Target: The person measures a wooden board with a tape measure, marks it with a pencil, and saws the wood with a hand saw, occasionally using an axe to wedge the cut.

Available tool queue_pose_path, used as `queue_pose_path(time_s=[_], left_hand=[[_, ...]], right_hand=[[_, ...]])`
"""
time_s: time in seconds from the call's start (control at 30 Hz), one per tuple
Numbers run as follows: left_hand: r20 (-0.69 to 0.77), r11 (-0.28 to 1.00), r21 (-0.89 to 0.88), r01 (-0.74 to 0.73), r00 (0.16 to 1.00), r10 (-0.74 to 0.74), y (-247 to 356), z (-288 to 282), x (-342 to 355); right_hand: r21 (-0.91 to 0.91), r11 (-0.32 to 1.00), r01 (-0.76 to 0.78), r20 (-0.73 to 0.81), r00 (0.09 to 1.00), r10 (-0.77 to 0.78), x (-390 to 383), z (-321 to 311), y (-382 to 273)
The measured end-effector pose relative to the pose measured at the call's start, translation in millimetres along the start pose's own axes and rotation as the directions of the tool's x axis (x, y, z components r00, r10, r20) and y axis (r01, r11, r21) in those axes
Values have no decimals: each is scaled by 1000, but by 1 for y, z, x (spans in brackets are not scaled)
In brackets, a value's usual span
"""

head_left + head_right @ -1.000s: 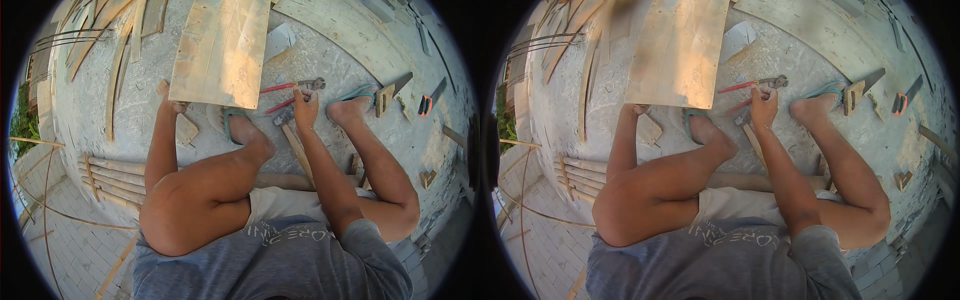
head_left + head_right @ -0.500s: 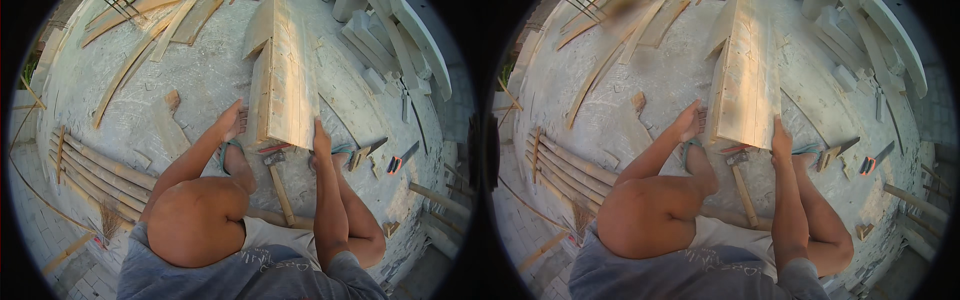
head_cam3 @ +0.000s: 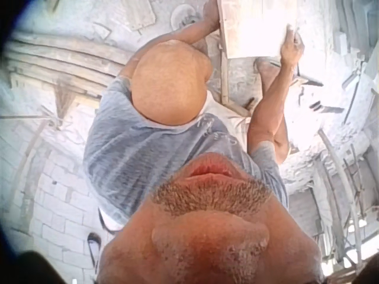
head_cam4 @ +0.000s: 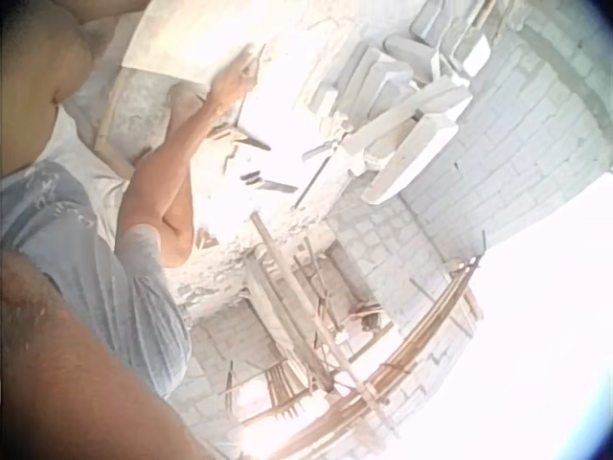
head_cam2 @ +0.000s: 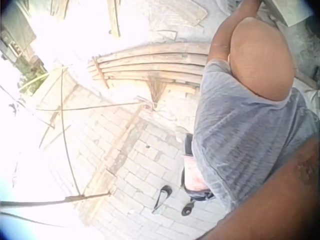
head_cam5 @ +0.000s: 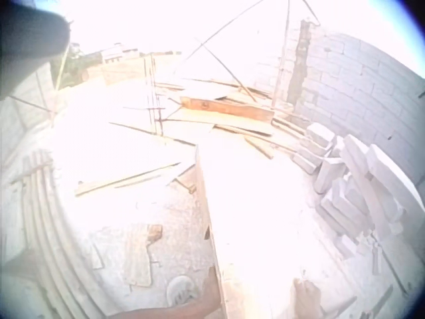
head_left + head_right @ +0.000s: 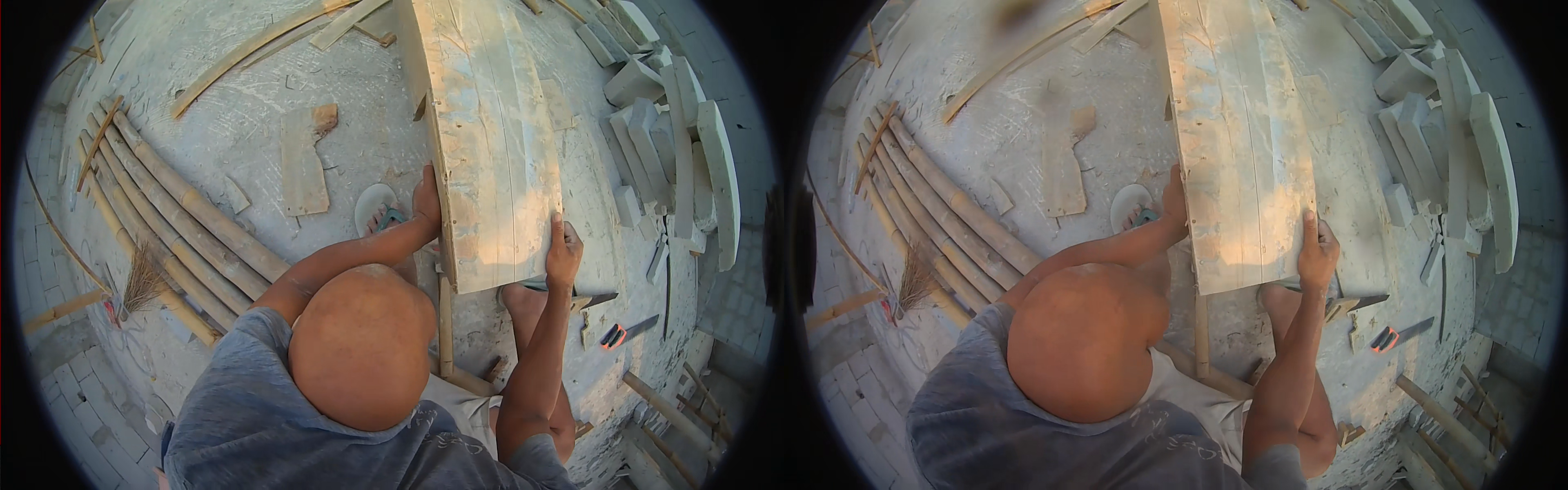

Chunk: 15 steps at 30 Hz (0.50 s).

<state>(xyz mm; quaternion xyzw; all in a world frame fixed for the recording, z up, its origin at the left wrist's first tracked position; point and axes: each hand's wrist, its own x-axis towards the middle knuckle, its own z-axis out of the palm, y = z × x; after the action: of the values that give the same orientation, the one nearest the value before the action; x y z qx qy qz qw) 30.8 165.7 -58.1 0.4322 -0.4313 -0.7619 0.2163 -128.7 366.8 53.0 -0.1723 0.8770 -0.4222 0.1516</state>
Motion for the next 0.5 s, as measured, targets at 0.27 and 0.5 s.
queue_pose_path(time_s=[0.27, 0.5], left_hand=[[-10, 898, -416, 143, 987, -162, 23, -28, 12], [148, 728, -650, 218, 976, -160, 14, -124, 27]], right_hand=[[59, 984, 167, 296, 939, -177, 123, 52, -48], [32, 999, -7, 643, 765, -15, 161, 86, -44]])
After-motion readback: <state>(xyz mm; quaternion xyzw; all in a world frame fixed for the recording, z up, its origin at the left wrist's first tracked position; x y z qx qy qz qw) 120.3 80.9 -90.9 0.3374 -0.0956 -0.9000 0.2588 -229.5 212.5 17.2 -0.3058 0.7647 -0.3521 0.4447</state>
